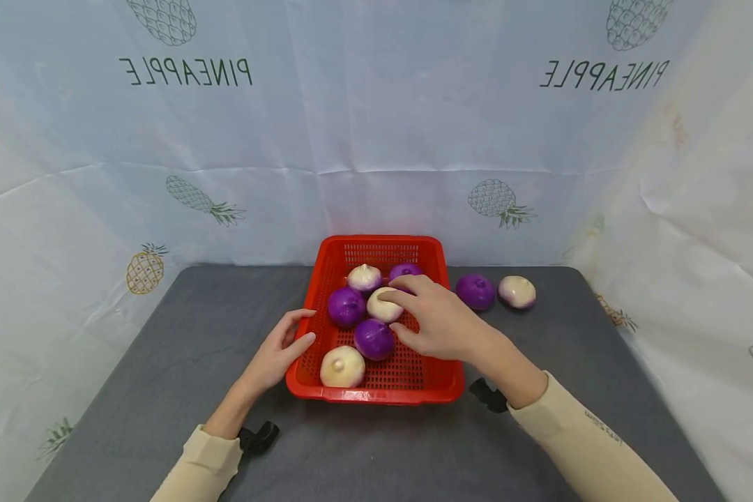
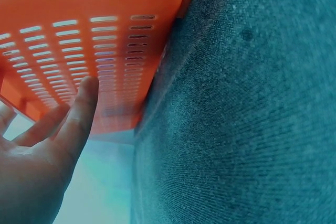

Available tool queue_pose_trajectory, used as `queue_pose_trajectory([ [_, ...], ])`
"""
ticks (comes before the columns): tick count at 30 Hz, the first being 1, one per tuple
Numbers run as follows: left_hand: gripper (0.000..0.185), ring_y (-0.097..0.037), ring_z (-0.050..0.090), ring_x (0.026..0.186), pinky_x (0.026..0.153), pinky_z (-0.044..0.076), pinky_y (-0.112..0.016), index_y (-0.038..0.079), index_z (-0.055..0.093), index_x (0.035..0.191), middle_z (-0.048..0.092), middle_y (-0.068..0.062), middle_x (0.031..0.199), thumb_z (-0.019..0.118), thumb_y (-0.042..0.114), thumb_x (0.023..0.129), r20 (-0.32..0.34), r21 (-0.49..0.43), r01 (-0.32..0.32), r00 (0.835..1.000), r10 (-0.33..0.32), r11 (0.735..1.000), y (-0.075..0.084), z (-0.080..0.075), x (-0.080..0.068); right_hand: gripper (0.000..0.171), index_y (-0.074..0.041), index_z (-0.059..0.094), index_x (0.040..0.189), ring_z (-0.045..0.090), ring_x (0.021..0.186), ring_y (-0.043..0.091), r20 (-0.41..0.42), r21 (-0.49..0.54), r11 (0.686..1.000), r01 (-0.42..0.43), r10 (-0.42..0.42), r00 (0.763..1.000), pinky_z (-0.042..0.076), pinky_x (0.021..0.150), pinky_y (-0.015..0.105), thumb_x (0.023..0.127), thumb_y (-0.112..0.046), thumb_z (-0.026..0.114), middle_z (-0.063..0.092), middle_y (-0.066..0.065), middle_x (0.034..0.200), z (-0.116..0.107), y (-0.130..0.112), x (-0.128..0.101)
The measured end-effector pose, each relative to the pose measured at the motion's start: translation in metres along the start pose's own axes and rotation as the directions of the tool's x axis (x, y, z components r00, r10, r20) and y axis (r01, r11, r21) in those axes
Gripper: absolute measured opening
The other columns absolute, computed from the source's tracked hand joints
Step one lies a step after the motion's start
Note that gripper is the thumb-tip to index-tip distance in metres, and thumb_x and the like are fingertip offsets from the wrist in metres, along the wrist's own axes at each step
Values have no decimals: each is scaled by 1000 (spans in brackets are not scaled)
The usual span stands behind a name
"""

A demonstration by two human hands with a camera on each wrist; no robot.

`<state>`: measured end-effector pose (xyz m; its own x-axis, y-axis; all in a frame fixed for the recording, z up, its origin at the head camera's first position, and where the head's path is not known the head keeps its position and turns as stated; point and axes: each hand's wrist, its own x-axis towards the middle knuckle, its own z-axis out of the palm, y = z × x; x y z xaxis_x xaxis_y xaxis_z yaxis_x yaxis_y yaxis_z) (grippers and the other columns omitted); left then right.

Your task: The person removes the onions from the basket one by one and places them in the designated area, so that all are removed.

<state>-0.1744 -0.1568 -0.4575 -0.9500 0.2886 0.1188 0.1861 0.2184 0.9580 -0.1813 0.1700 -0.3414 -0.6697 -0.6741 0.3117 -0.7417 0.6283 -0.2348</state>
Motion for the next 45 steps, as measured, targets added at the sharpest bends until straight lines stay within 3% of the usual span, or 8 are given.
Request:
queue_pose_trajectory([
  [4,49,-38,57,119,87,59,-45,12,45,145,50,-22,142,63,21,101,7,-8,-7,1000,7,1000,-1,0,0,46,-14,68,130,57,120,26,20,-1,999,35,-35,999,56,93,43,86,-21,78,59,10,135,9,-3,4],
  [19,49,-40,58,118,86,60,-43,11,44,145,51,-22,141,63,22,101,13,-15,-11,1000,12,1000,-2,-1,1,50,-14,65,134,54,124,27,156,-8,999,50,-49,987,53,100,46,87,-22,79,57,11,138,40,2,6],
  [25,50,-40,58,118,85,60,-44,10,44,146,51,-22,141,63,22,101,9,-15,-9,1000,9,1000,-2,-1,0,55,-17,62,138,52,128,29,226,4,1000,6,-7,974,52,101,49,87,-25,80,54,12,143,48,7,10],
  [35,50,-38,59,117,86,60,-40,8,43,146,51,-23,141,62,21,102,12,2,-19,1000,19,1000,-3,0,0,54,-19,61,139,51,129,27,309,10,1000,-1,-3,951,55,96,47,88,-27,78,51,12,145,64,13,16],
  [45,48,-38,60,115,84,60,-38,11,45,145,53,-21,139,63,21,102,4,1,-11,1000,11,1000,-3,0,-1,48,-21,65,134,49,131,26,371,-14,999,34,-26,928,50,104,47,88,-28,79,52,7,145,78,12,18],
])
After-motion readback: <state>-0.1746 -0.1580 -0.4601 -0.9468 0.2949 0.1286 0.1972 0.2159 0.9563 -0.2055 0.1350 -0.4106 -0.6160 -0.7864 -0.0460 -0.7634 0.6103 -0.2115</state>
